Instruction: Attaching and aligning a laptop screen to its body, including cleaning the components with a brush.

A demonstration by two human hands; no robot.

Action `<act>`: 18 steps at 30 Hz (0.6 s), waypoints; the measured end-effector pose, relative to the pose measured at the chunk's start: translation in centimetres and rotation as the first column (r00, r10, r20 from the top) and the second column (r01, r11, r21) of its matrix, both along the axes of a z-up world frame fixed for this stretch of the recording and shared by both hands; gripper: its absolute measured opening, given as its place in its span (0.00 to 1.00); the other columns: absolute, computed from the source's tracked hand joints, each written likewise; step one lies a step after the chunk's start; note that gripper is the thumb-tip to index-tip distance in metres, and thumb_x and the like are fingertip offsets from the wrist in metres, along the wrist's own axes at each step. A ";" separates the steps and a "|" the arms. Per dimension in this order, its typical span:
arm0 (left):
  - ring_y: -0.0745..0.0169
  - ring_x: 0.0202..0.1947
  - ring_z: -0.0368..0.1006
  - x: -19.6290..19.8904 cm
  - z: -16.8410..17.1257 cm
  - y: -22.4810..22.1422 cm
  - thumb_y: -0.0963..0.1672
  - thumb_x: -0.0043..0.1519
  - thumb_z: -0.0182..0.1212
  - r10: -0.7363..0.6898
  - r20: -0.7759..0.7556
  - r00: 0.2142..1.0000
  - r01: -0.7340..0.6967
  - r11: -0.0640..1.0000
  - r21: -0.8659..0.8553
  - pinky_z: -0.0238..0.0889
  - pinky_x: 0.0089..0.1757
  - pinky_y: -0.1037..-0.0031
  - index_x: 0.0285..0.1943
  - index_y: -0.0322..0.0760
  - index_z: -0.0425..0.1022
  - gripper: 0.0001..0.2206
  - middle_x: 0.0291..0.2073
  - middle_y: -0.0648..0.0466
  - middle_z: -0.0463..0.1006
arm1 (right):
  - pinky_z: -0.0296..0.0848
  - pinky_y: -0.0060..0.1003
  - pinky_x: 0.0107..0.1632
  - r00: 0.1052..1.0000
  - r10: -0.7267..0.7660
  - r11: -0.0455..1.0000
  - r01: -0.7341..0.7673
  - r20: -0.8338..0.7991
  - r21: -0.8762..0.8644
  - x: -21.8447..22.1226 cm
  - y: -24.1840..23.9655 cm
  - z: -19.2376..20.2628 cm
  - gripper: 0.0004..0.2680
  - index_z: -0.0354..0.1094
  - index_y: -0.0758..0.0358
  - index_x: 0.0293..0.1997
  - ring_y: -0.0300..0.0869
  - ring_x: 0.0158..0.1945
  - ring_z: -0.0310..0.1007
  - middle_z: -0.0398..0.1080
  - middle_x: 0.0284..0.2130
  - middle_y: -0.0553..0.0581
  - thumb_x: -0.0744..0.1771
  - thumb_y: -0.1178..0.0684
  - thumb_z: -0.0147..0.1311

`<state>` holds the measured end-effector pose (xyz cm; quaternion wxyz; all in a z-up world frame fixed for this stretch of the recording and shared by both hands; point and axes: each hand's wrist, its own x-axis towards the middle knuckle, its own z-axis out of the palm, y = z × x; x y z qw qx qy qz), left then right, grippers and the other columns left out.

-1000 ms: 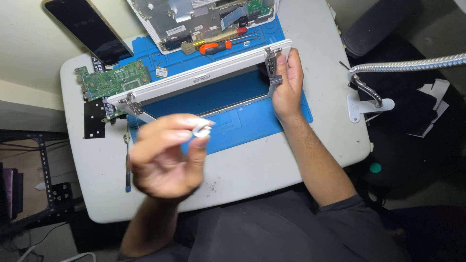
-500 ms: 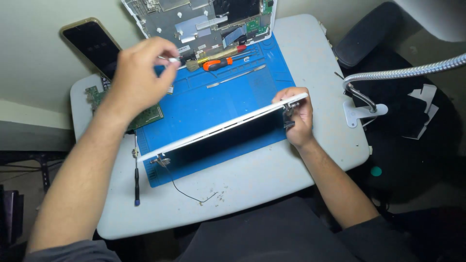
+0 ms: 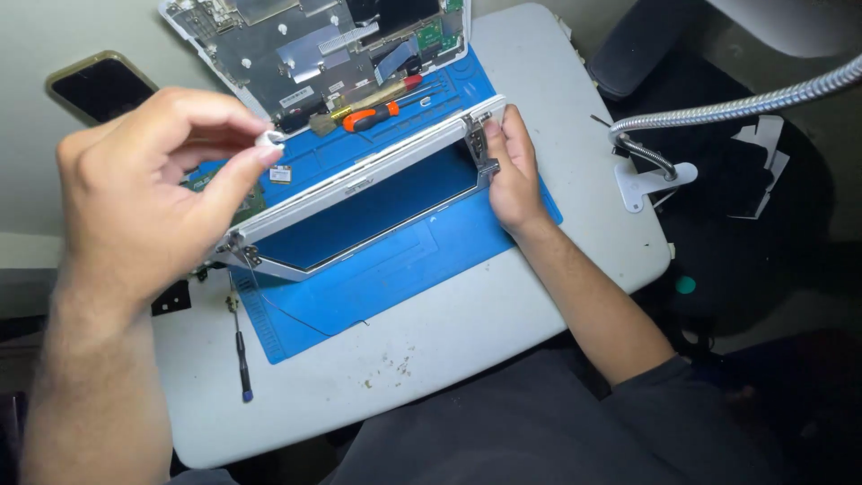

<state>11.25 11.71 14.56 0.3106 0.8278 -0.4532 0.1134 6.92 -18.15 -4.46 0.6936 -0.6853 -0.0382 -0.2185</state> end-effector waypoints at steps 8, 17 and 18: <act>0.47 0.47 0.80 -3.2 -0.8 1.5 0.31 0.69 0.74 0.078 -0.040 0.996 -0.079 0.997 -0.023 0.77 0.50 0.66 0.50 0.14 0.79 0.07 0.46 0.35 0.82 | 0.64 0.31 0.58 1.000 -0.020 1.000 0.020 -0.014 0.020 0.8 0.4 -0.4 0.10 0.62 0.55 0.52 0.33 0.50 0.64 0.66 0.44 0.47 0.74 0.44 0.37; 0.44 0.51 0.78 -0.5 -2.1 2.4 0.28 0.72 0.70 0.064 -0.206 0.976 -0.088 0.990 -0.106 0.77 0.56 0.63 0.55 0.10 0.73 0.09 0.48 0.29 0.78 | 0.64 0.31 0.58 0.999 -0.021 0.999 0.020 0.026 0.043 0.7 0.3 -0.7 0.11 0.63 0.56 0.54 0.32 0.50 0.64 0.66 0.45 0.46 0.75 0.44 0.37; 0.44 0.53 0.78 0.3 -2.5 2.6 0.27 0.74 0.68 0.071 -0.296 0.953 -0.121 0.981 -0.154 0.76 0.58 0.63 0.57 0.10 0.70 0.09 0.48 0.30 0.77 | 0.64 0.31 0.58 0.999 -0.017 0.999 0.016 0.032 0.033 0.6 0.3 -0.6 0.10 0.62 0.56 0.54 0.32 0.49 0.63 0.65 0.44 0.46 0.75 0.45 0.37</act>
